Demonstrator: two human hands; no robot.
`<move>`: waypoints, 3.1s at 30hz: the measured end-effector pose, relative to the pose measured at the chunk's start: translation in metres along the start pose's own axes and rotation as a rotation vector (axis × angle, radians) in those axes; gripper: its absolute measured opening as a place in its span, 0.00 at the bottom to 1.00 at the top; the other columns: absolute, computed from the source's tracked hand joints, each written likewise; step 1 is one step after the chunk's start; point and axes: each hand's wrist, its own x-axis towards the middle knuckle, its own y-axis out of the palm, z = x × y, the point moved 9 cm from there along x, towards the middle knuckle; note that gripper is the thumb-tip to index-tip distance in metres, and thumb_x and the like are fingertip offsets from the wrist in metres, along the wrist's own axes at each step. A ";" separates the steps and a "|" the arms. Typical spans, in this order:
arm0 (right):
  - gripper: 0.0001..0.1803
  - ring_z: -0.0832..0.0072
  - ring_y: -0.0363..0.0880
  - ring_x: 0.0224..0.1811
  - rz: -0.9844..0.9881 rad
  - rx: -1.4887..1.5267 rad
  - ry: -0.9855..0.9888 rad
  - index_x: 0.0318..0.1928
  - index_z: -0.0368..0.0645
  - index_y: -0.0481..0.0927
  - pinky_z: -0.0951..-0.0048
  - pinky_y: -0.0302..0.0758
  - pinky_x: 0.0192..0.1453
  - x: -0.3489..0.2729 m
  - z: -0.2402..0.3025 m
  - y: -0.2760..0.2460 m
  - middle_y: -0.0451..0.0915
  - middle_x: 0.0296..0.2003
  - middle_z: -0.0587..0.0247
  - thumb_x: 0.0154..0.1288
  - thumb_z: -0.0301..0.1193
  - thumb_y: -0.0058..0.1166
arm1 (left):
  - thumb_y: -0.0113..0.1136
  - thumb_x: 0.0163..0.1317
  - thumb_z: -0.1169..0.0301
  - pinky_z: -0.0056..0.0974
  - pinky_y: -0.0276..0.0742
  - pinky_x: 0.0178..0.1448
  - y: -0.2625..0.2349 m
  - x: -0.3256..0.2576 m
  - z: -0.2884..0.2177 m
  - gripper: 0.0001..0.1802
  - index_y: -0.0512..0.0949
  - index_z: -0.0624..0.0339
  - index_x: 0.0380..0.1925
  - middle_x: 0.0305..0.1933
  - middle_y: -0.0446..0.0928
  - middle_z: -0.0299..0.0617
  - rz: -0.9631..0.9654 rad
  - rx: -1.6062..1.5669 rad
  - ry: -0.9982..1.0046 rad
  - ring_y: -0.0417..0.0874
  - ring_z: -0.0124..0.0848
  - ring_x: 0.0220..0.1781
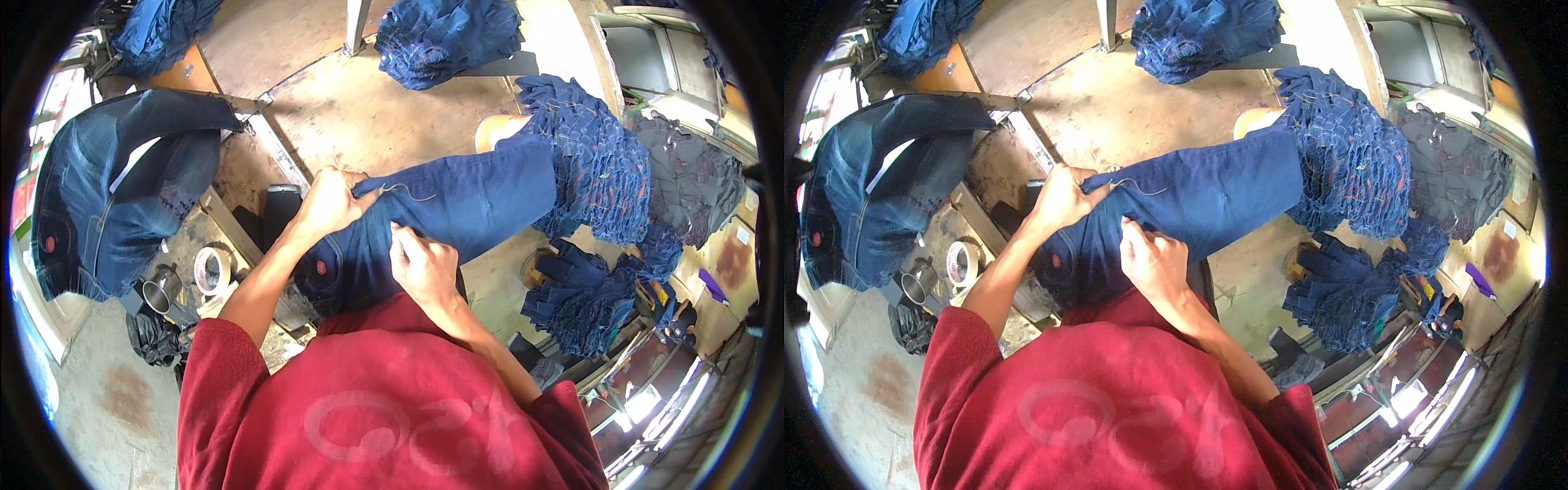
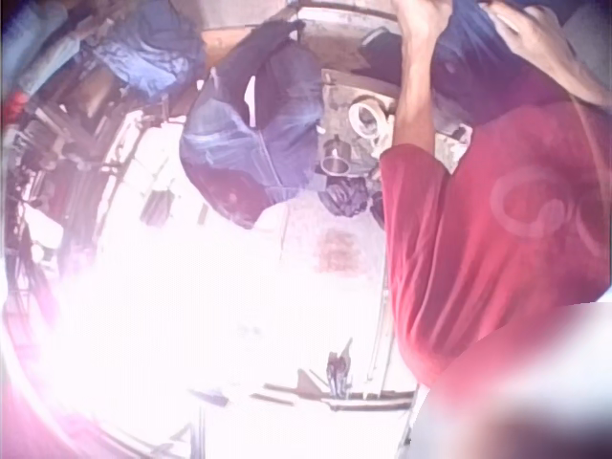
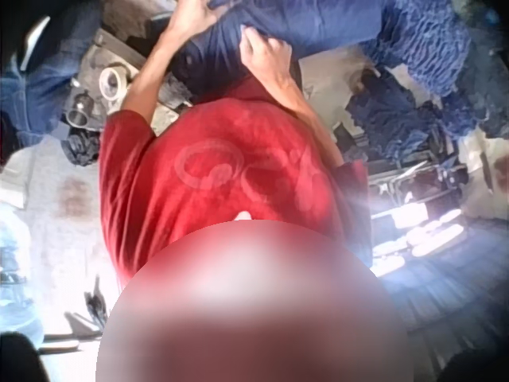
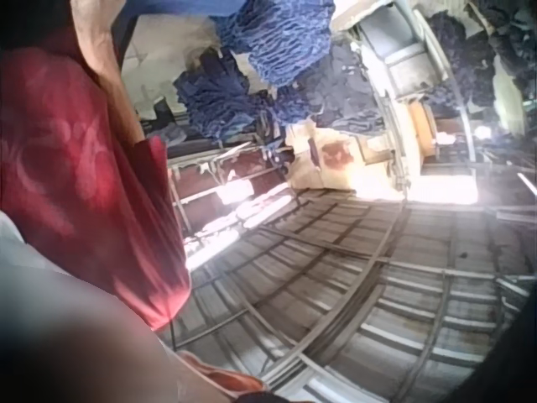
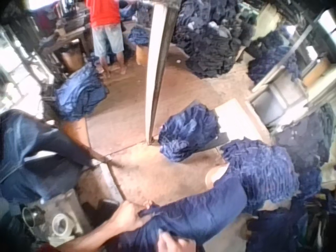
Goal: The person repeatedly picks up folded jeans from a pile, lays them on a table, and uses a white marker to draw a line across the hem of each pair. After marking, the jeans are placed into a separate pile.
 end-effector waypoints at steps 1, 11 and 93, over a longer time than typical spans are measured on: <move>0.05 0.58 0.87 0.21 0.050 -0.041 0.015 0.44 0.48 0.87 0.57 0.84 0.26 -0.001 -0.001 0.003 0.86 0.22 0.57 0.69 0.27 0.66 | 0.76 0.63 0.68 0.45 0.82 0.36 -0.001 0.002 0.000 0.11 0.92 0.64 0.40 0.24 0.85 0.56 -0.003 -0.011 -0.007 0.85 0.42 0.22; 0.17 0.78 0.92 0.31 -0.108 0.462 0.349 0.63 0.38 0.85 0.73 0.84 0.36 -0.050 -0.081 -0.056 0.93 0.31 0.59 0.79 0.30 0.64 | 0.88 0.52 0.50 0.59 0.76 0.69 -0.059 -0.165 -0.027 0.53 0.70 0.73 0.66 0.61 0.76 0.64 -0.627 0.363 -0.402 0.79 0.59 0.64; 0.14 0.55 0.86 0.23 0.057 0.146 -0.232 0.29 0.48 0.86 0.55 0.78 0.28 -0.067 0.063 -0.114 0.85 0.22 0.57 0.73 0.38 0.68 | 0.74 0.58 0.87 0.46 0.85 0.71 0.074 -0.228 -0.054 0.33 0.80 0.65 0.66 0.62 0.87 0.45 -0.122 -1.349 -0.445 0.90 0.38 0.60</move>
